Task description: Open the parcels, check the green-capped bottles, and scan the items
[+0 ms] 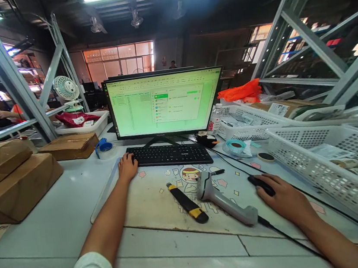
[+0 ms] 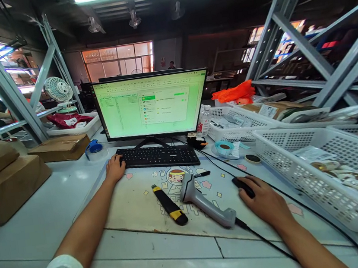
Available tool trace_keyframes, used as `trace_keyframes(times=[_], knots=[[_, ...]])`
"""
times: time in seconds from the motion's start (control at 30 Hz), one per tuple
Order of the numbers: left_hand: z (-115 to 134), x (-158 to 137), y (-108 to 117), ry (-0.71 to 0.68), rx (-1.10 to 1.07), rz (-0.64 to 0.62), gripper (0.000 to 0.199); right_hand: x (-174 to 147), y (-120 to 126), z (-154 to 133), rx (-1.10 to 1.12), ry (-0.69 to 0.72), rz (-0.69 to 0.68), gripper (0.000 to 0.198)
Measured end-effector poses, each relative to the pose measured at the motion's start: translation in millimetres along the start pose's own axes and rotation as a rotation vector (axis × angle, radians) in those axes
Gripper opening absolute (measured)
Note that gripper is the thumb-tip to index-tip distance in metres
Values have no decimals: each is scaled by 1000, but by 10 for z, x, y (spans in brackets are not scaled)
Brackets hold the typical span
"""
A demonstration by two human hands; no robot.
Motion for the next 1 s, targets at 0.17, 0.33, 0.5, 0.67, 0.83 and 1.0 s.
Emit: trace_keyframes(times=[0.17, 0.33, 0.5, 0.67, 0.83, 1.0], knots=[[0, -2, 2, 2, -2, -12, 42, 20, -71, 35, 2, 5, -36, 57], [4, -10, 9, 2, -9, -9, 42, 36, -108, 51, 16, 15, -32, 57], [14, -17, 17, 4, -12, -4, 42, 32, -55, 26, 36, 30, 0, 54], [16, -17, 21, 8, -20, -14, 43, 32, -49, 12, 29, 20, -41, 56], [21, -24, 30, 10, -21, -14, 42, 40, -53, 29, 27, 26, 14, 52], [31, -32, 36, 10, -18, -13, 42, 27, -46, 25, -1, 12, -12, 54]])
Point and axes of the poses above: each hand's wrist, its own x-axis towards the middle knuckle, its own y-axis out of the back of the hand, z = x × y, the point moved 8 cm from there along x, towards the middle knuckle, and after that the axes turned 15 degrees about -x, right-handed, at the moved point
